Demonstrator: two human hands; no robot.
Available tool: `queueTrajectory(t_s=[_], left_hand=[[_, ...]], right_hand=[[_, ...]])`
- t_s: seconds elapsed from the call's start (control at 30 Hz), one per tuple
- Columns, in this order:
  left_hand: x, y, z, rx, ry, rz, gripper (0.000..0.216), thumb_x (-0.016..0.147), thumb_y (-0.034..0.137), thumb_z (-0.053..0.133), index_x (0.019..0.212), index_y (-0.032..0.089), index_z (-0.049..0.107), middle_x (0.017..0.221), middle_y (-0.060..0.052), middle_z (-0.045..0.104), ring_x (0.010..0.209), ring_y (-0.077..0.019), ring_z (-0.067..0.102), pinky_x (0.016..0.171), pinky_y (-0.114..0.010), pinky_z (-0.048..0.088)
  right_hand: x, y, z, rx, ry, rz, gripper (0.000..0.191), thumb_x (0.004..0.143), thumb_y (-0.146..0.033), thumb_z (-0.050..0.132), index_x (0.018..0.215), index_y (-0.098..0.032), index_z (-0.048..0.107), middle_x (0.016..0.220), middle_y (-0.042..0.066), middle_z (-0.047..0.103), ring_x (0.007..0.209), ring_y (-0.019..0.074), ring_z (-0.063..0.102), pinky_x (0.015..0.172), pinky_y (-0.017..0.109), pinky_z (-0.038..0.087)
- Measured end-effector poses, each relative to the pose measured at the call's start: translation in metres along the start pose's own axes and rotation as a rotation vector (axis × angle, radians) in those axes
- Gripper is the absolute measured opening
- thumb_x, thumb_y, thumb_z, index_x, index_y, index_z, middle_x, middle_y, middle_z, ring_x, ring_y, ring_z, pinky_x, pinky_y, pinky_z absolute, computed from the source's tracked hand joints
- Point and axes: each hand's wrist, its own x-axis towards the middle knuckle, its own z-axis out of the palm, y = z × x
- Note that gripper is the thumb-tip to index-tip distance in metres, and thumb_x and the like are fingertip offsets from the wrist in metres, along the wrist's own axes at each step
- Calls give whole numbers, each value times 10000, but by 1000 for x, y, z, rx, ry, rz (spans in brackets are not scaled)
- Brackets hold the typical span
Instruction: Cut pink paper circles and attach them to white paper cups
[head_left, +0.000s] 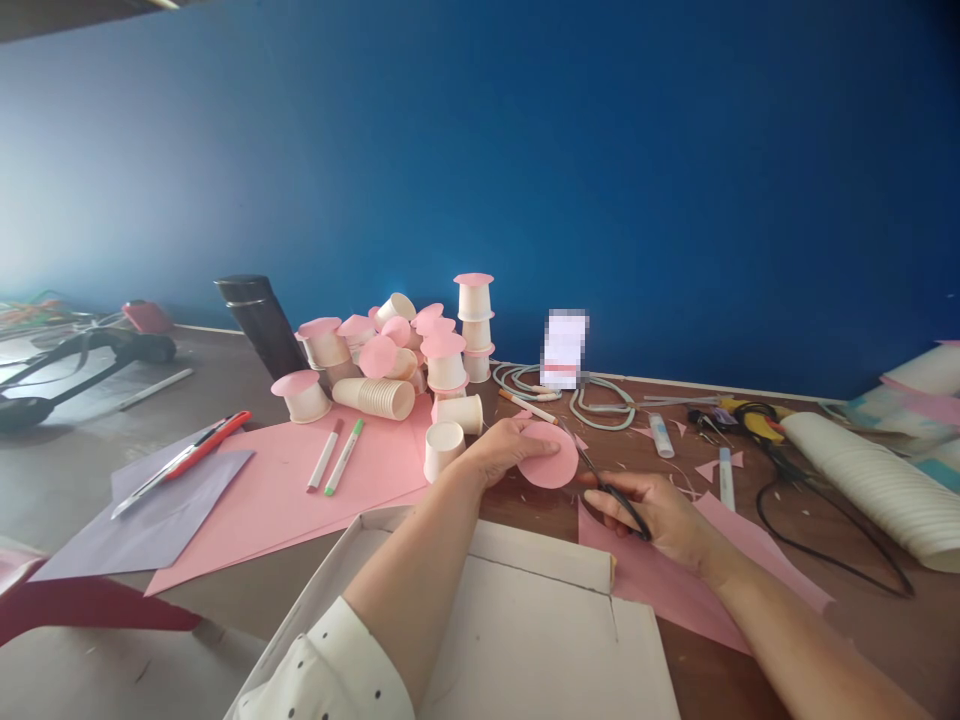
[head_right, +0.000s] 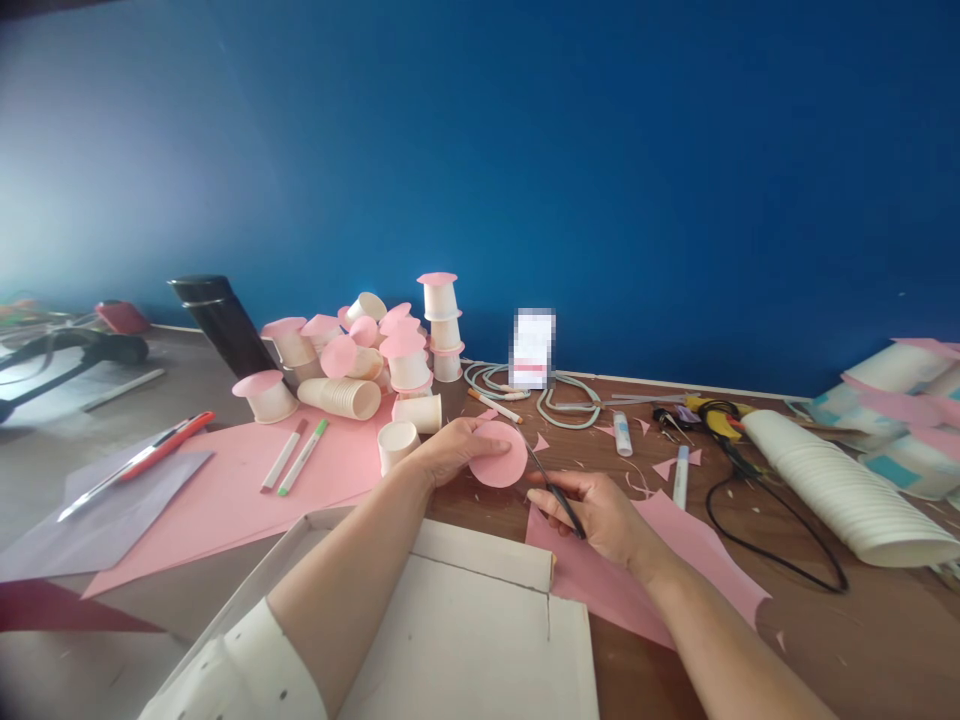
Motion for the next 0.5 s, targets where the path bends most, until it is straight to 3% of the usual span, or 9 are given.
queueTrajectory(t_s=[0.2, 0.5], left_hand=[[-1, 3, -1, 7, -39, -12, 441, 551, 294, 807, 950, 126, 727, 1491, -141, 318, 1272, -338, 427, 985, -373, 403], [0, 2, -3, 36, -31, -16, 463, 538, 310, 819, 948, 123, 715, 1335, -173, 522, 1247, -345, 454, 984, -384, 407]], right_hand=[[0, 2, -1, -26, -15, 4, 519, 780, -519, 628, 1144, -151, 661, 596, -19, 552, 582, 109, 466, 544, 240, 360], [2, 5, 0, -4, -30, 9, 520, 782, -519, 628, 1152, -156, 658, 615, -17, 556, 581, 102, 467, 545, 232, 365]])
